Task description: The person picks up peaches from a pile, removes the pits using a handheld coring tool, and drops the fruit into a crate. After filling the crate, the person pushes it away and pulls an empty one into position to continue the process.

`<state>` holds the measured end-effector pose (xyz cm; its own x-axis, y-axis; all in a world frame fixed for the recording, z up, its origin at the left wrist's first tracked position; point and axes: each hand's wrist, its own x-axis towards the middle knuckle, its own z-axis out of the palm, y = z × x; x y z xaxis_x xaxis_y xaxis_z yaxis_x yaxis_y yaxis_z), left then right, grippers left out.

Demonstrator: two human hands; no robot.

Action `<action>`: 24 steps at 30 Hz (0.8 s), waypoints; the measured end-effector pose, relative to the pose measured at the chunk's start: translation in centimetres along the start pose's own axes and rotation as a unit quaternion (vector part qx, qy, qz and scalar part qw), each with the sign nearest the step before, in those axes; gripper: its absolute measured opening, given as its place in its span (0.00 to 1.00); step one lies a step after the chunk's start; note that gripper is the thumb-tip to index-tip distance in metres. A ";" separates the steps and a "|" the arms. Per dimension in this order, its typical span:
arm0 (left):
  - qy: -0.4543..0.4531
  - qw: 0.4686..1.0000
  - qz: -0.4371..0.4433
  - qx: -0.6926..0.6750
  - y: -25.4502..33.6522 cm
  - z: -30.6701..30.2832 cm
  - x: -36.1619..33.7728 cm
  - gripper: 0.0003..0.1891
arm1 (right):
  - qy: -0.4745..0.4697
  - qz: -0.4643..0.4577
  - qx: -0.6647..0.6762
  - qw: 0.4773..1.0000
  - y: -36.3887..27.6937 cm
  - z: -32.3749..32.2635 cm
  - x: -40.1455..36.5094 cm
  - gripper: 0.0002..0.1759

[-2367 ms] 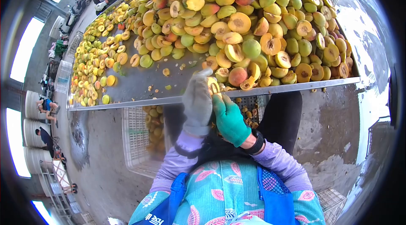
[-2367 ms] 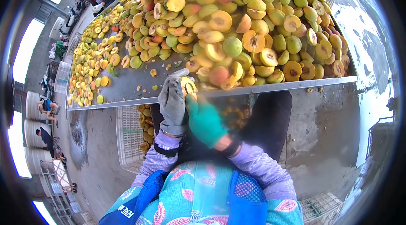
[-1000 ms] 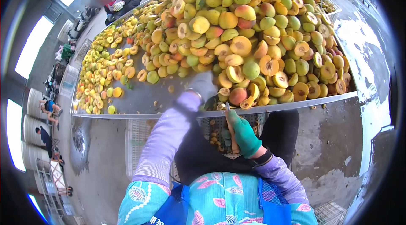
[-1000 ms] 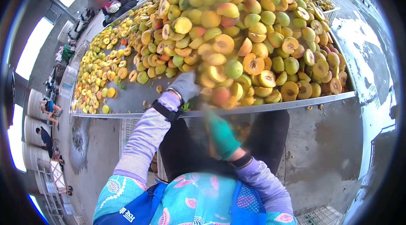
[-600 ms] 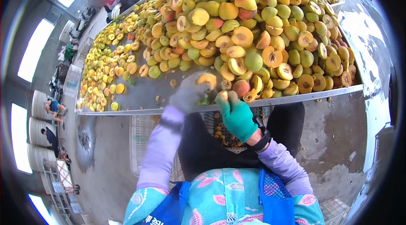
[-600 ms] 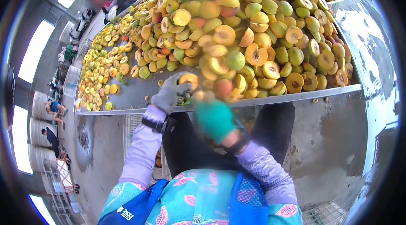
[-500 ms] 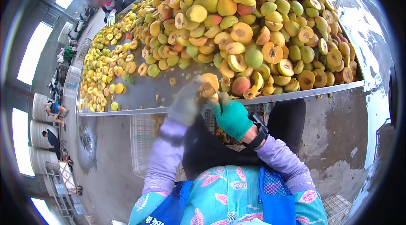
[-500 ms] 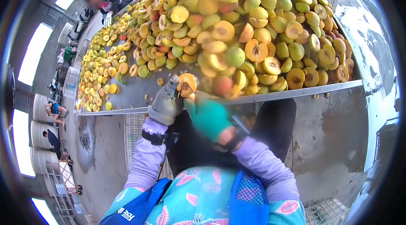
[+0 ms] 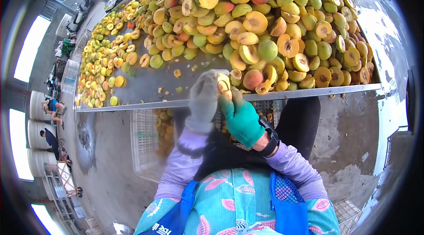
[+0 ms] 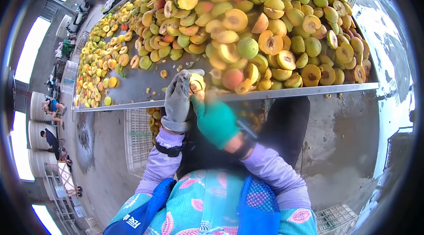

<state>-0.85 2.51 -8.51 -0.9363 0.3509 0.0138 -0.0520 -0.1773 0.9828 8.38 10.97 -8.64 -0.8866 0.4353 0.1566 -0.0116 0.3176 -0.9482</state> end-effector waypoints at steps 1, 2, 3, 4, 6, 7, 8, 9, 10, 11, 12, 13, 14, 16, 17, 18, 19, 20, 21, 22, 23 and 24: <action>0.012 1.000 0.021 0.019 -0.5 0.1 0.0 0.19 | -0.010 0.026 0.012 1.000 -0.3 -0.2 0.1 0.14; 0.023 0.998 0.041 0.038 -0.8 0.3 -0.1 0.19 | -0.019 0.051 0.024 0.998 -0.5 -0.3 0.1 0.15; 0.031 0.997 0.053 0.044 -0.6 0.8 -0.2 0.19 | -0.012 0.048 0.024 0.998 -0.3 -0.2 0.1 0.15; 0.040 0.996 0.065 0.049 -0.2 1.4 -0.6 0.18 | -0.006 0.045 0.025 0.999 0.0 0.0 0.0 0.16; 0.047 0.995 0.076 0.050 0.0 1.8 -0.8 0.18 | -0.002 0.037 0.023 0.999 0.6 0.2 -0.1 0.16; 0.047 0.995 0.076 0.045 -0.1 1.8 -0.8 0.18 | -0.006 0.032 0.020 0.999 0.8 0.2 -0.1 0.16; 0.048 0.995 0.075 0.040 -0.1 1.7 -0.8 0.18 | -0.011 0.027 0.018 0.999 0.9 0.2 -0.2 0.16; 0.050 0.997 0.048 0.038 0.1 1.8 -0.8 0.17 | -0.020 0.032 0.006 0.999 0.7 0.1 -0.2 0.16; 0.053 0.998 0.021 0.036 0.5 1.9 -0.8 0.17 | -0.030 0.036 -0.005 0.999 0.4 -0.2 -0.3 0.15; 0.058 0.998 -0.006 0.035 0.8 1.9 -0.8 0.16 | -0.040 0.041 -0.017 0.998 0.2 -0.3 -0.4 0.15; 0.051 0.998 -0.009 0.024 0.9 2.0 -0.9 0.16 | -0.038 0.044 -0.026 0.998 0.2 -0.1 -0.5 0.14; 0.044 0.999 -0.012 0.012 1.0 2.2 -0.9 0.16 | -0.035 0.048 -0.035 0.998 0.2 0.0 -0.7 0.14; 0.036 0.999 -0.014 0.001 1.0 2.4 -0.9 0.16 | -0.030 0.051 -0.044 0.997 0.3 0.1 -0.9 0.14; 0.035 0.997 0.005 0.072 0.2 2.0 -0.4 0.16 | -0.034 0.060 0.010 0.998 1.2 0.5 -0.9 0.14; 0.027 0.991 0.014 0.131 0.3 1.7 -0.2 0.16 | -0.036 0.065 0.036 0.997 1.7 0.6 -1.0 0.14; 0.019 0.981 0.023 0.190 0.3 1.6 -0.1 0.16 | -0.048 0.047 0.037 0.997 2.0 0.5 -1.0 0.14; 0.020 0.973 0.055 0.222 0.5 1.8 -0.1 0.16 | -0.062 0.027 0.039 0.997 2.2 0.3 -0.8 0.14; 0.022 0.963 0.089 0.254 1.0 2.1 -0.1 0.16 | -0.076 0.006 0.041 0.996 2.3 0.3 -0.7 0.14; 0.023 0.950 0.123 0.285 1.6 2.4 -0.1 0.16 | -0.081 0.042 0.097 0.991 2.0 0.4 -0.7 0.13; 0.019 0.949 0.143 0.280 2.0 2.7 0.0 0.16 | -0.084 0.077 0.152 0.982 1.5 0.7 -0.6 0.13; 0.015 0.947 0.163 0.276 2.3 2.8 -0.1 0.15 | -0.088 0.111 0.208 0.968 1.2 0.9 -0.6 0.12; 0.010 0.944 0.182 0.274 2.6 2.8 -0.2 0.15 | -0.073 0.097 0.197 0.973 1.1 1.0 -0.8 0.12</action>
<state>0.15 4.58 -5.47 -0.8646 0.3393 0.3707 0.4566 0.2223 0.8615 8.60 10.18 -10.12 -0.9457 0.3213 -0.0485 0.0109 -0.1179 -0.9930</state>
